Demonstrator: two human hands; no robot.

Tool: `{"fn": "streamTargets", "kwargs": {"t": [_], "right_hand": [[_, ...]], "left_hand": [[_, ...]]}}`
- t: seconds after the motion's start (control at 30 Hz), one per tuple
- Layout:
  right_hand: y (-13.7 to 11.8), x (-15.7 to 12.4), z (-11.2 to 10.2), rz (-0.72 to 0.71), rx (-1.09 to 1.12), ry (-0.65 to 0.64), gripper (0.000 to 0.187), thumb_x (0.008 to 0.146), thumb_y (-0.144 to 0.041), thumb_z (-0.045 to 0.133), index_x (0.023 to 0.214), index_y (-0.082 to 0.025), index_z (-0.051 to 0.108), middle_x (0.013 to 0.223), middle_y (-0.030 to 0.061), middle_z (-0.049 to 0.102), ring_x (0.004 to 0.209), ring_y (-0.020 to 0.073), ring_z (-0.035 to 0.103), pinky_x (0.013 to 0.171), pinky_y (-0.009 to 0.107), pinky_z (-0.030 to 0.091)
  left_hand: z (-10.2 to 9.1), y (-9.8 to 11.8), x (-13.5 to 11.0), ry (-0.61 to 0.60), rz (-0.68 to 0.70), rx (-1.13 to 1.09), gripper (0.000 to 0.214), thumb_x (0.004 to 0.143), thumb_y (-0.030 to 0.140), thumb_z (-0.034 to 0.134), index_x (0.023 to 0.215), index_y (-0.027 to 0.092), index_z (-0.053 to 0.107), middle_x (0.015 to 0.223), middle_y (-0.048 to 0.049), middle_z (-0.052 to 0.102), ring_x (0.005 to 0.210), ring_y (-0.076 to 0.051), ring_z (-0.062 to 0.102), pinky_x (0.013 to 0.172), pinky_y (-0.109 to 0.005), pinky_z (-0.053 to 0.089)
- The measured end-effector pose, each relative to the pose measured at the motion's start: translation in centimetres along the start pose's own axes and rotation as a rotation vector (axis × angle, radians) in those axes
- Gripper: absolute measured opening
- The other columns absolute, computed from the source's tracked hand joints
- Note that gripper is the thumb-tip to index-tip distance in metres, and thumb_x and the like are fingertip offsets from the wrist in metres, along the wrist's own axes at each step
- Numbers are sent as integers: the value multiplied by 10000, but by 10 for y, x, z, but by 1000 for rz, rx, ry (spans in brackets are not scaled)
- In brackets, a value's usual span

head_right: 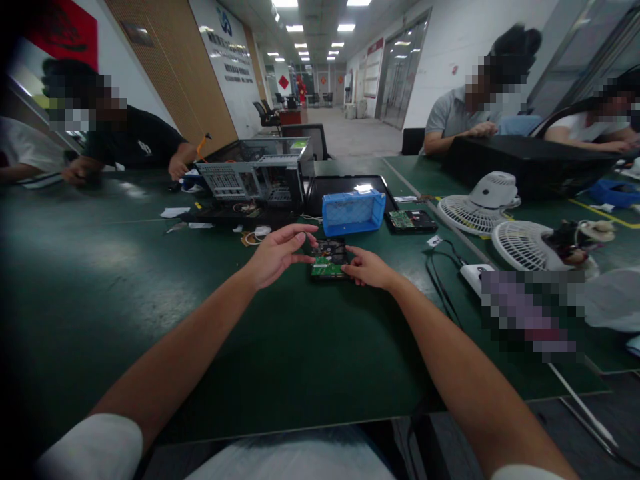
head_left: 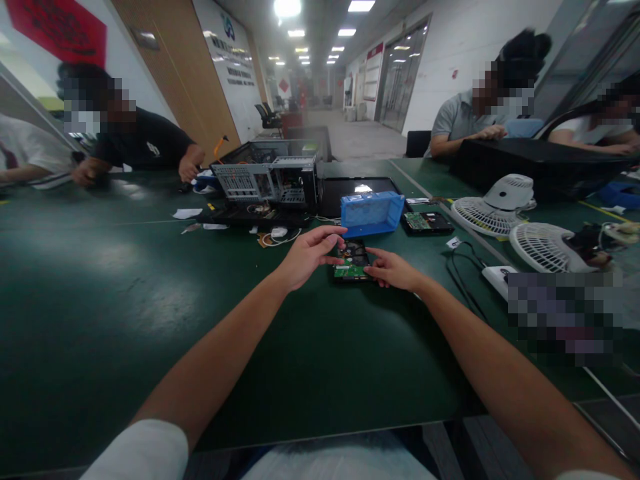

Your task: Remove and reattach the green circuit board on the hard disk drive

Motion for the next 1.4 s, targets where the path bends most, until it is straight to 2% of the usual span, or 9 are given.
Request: {"fn": "streamTargets", "kwargs": {"t": [0.2, 0.3, 0.4, 0.6, 0.8, 1.07, 1.27, 1.4], "right_hand": [[3, 1, 1, -11, 3, 6, 777, 961, -284, 671, 1617, -157, 275, 720, -30, 632, 512, 105, 572, 455, 200, 462], [4, 2, 1, -4, 5, 14, 788, 958, -284, 676, 1621, -157, 268, 713, -31, 630, 509, 106, 568, 449, 201, 459], [5, 2, 0, -7, 7, 16, 797, 957, -284, 677, 1625, -162, 259, 715, -31, 634, 512, 107, 571, 452, 202, 463], [6, 2, 0, -9, 8, 13, 800, 958, -294, 676, 1627, -163, 257, 726, -23, 648, 514, 107, 578, 452, 200, 469], [4, 2, 1, -4, -8, 21, 795, 956, -297, 680, 1622, -161, 268, 713, -27, 651, 513, 110, 578, 451, 202, 466], [3, 2, 1, -7, -16, 19, 784, 965, -309, 670, 1620, -159, 267, 723, -24, 651, 520, 111, 584, 451, 200, 462], [6, 3, 0, -21, -23, 18, 790, 959, -330, 675, 1619, -163, 273, 713, -29, 644, 512, 109, 580, 447, 199, 460], [8, 4, 0, -17, -26, 18, 804, 953, -322, 679, 1624, -165, 263, 718, -25, 654, 509, 110, 578, 448, 202, 461]], "left_hand": [[0, -2, 1, 15, -23, -131, 227, 945, 314, 639, 1126, 180, 667, 1049, -94, 673, 1093, -246, 639, 921, -487, 599], [-3, -4, 2, 52, -15, -165, 174, 940, 273, 622, 1082, 171, 631, 1014, -91, 692, 1070, -247, 658, 933, -504, 584], [-3, -4, 3, 38, -28, -167, 141, 940, 252, 605, 1045, 160, 622, 1026, -100, 696, 1075, -251, 658, 939, -507, 577], [-2, -2, 2, 46, -25, -141, 149, 951, 271, 601, 1046, 158, 622, 1028, -96, 688, 1025, -227, 659, 916, -477, 585], [-4, -5, 3, 85, -20, -72, 237, 939, 374, 668, 1022, 160, 608, 1020, -85, 682, 1044, -224, 655, 915, -458, 586], [-1, -5, 2, 51, -11, -44, 270, 929, 396, 694, 1052, 161, 642, 1051, -87, 676, 1055, -220, 651, 925, -461, 593], [-4, -4, 3, 50, -12, 26, 290, 914, 399, 703, 1102, 179, 722, 1110, -89, 653, 1062, -218, 626, 853, -394, 622], [-7, -2, 3, 70, -14, 70, 314, 914, 390, 695, 1138, 174, 736, 1073, -96, 655, 1046, -219, 620, 801, -351, 625]]}}
Point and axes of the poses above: each hand's wrist, its own x-axis towards the middle knuckle, its own z-axis out of the palm, y = z × x, the point moved 3 cm from there along x, towards the middle knuckle
